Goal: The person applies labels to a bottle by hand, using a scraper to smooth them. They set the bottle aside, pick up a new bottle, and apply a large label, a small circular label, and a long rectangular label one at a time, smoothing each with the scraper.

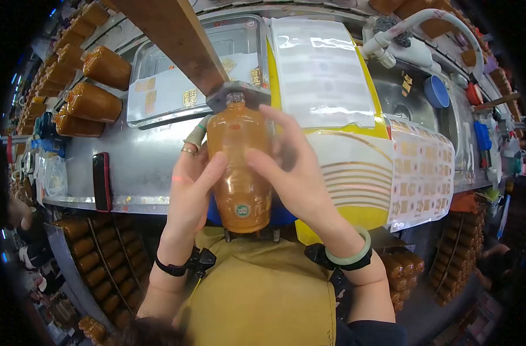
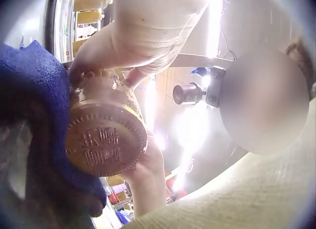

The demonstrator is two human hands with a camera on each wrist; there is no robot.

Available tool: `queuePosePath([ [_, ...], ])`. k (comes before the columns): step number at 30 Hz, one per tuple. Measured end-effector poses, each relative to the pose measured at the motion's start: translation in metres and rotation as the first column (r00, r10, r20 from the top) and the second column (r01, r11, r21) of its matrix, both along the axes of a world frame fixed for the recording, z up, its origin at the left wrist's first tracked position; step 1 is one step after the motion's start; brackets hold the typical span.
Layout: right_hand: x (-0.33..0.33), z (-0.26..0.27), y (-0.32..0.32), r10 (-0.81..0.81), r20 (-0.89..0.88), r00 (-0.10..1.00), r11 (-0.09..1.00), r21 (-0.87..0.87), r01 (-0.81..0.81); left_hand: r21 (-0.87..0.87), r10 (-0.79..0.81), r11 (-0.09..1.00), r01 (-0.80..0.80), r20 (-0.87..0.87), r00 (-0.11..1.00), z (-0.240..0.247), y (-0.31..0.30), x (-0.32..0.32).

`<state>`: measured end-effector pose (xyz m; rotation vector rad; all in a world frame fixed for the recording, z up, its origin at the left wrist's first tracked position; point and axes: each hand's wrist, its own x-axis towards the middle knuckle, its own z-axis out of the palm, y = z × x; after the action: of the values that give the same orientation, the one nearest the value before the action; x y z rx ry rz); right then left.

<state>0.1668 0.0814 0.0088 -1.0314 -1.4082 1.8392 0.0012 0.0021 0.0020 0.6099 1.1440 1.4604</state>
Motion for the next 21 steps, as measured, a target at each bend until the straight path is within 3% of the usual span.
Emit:
queuePosePath([
  [6,0.0036,-0.0086,0.0022,0.006,0.012,1.0,1.0,0.01,-0.006,-0.004,0.011,1.0,-0.011,0.018,1.0,-0.0004,0.0003,0.0004],
  [8,0.0027,-0.0055,0.0022,-0.001,0.002,1.0,1.0,-0.012,0.001,-0.004,0.031,1.0,-0.03,0.099,0.995,0.0029,0.0016,0.0007],
  [21,-0.001,-0.0002,0.0012,-0.013,-0.022,1.0,0.999,-0.042,0.012,-0.012,0.018,1.0,-0.018,0.022,1.0,0.0005,0.0014,0.0003],
])
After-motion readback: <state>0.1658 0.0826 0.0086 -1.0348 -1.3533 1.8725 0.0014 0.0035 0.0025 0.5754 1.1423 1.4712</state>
